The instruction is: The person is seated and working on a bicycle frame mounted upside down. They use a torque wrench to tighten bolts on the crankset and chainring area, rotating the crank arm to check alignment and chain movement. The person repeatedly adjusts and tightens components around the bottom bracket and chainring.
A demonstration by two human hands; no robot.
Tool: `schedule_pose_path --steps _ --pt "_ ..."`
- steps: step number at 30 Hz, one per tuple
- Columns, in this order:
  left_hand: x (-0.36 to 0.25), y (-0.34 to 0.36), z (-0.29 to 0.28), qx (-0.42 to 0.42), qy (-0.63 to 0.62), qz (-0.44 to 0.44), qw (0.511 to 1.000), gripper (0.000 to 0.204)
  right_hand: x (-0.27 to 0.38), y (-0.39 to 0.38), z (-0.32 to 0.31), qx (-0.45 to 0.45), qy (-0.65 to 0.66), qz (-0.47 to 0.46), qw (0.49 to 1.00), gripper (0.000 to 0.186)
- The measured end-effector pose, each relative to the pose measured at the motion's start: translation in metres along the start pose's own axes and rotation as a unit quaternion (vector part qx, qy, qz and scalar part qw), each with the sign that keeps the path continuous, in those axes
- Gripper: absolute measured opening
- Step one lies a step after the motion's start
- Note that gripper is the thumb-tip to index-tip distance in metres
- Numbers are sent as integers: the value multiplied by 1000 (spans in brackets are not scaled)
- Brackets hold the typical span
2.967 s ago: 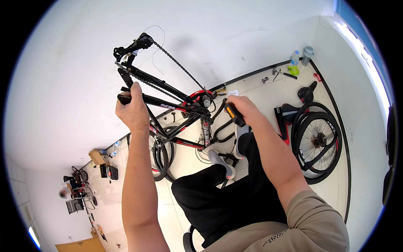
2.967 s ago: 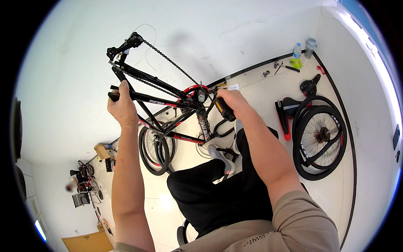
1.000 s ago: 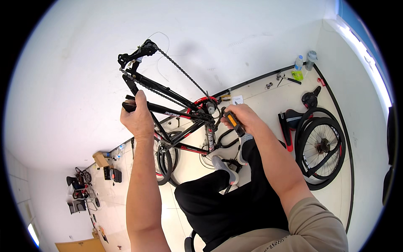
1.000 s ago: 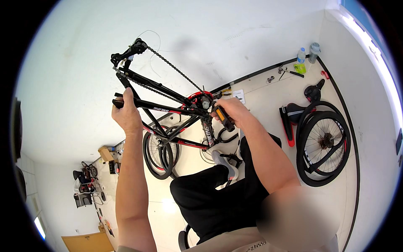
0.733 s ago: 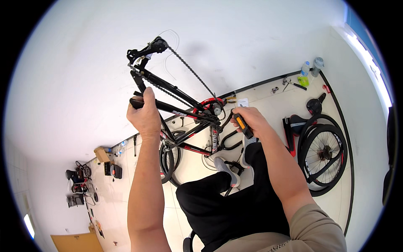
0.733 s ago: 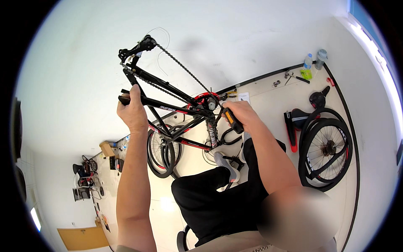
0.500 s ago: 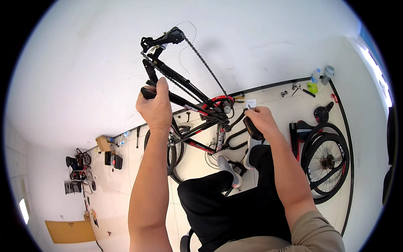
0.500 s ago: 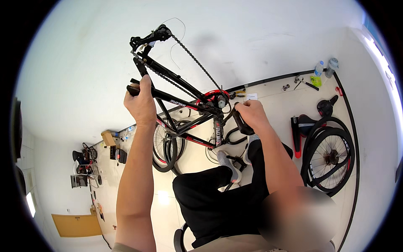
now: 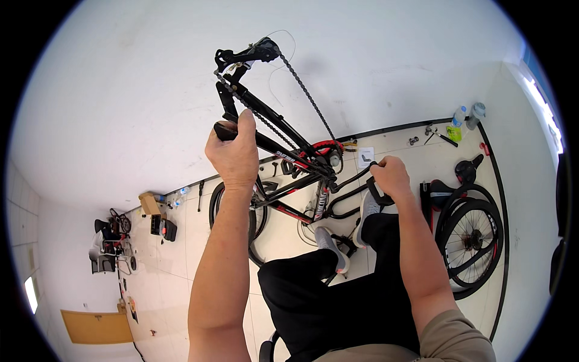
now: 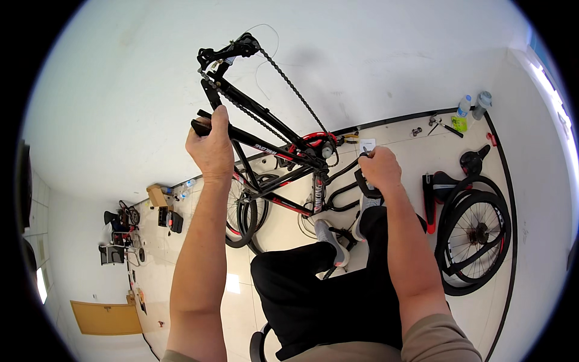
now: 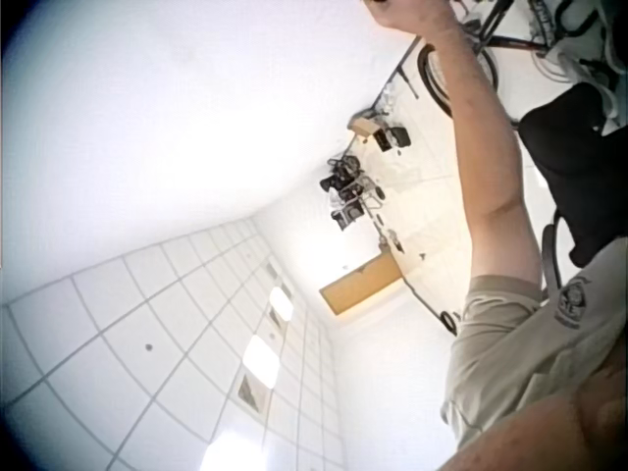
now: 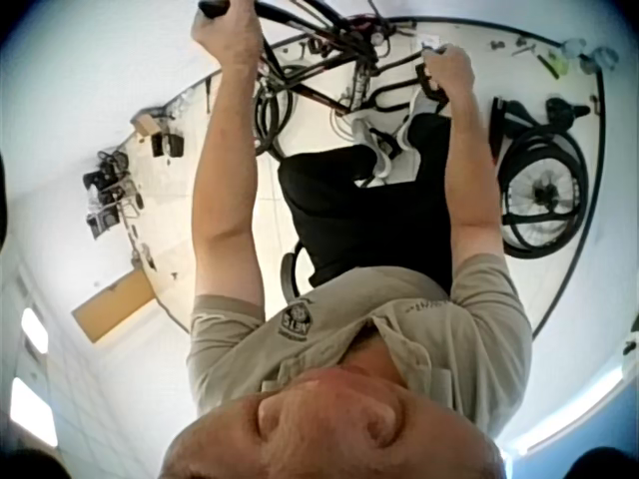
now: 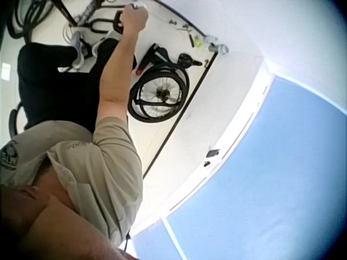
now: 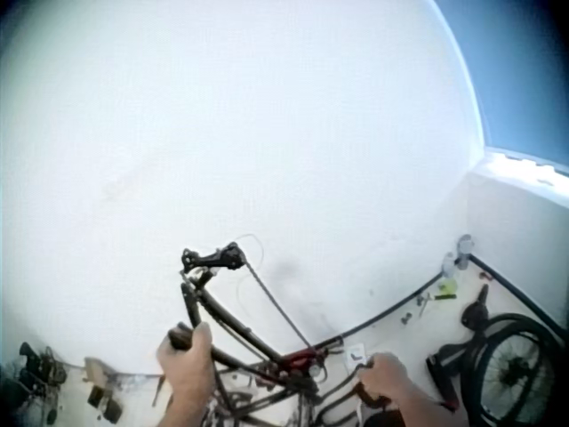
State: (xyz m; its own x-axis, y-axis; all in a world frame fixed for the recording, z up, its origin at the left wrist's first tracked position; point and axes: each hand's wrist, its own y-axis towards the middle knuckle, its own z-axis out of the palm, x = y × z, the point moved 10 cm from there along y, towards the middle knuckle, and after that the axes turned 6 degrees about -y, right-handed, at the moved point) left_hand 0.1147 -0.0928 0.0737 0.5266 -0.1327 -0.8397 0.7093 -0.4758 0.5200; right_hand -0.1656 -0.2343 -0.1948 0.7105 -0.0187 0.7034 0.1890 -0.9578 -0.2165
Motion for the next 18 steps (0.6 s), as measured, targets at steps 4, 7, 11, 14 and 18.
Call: schedule_pose_path --steps 4,7,11,14,18 --pt "1 1 0 0 3 1 1000 38 -6 -4 36 188 401 85 892 19" --pt "0 2 -2 -1 5 13 1000 38 11 -18 63 298 523 143 785 19" --pt "0 2 -2 -4 8 13 1000 38 33 -39 77 346 562 160 734 20" --pt "-2 1 -1 1 17 12 1000 38 42 -47 88 373 607 152 685 20" --pt "-2 1 -2 -4 12 10 1000 39 41 -49 91 379 619 157 670 21"
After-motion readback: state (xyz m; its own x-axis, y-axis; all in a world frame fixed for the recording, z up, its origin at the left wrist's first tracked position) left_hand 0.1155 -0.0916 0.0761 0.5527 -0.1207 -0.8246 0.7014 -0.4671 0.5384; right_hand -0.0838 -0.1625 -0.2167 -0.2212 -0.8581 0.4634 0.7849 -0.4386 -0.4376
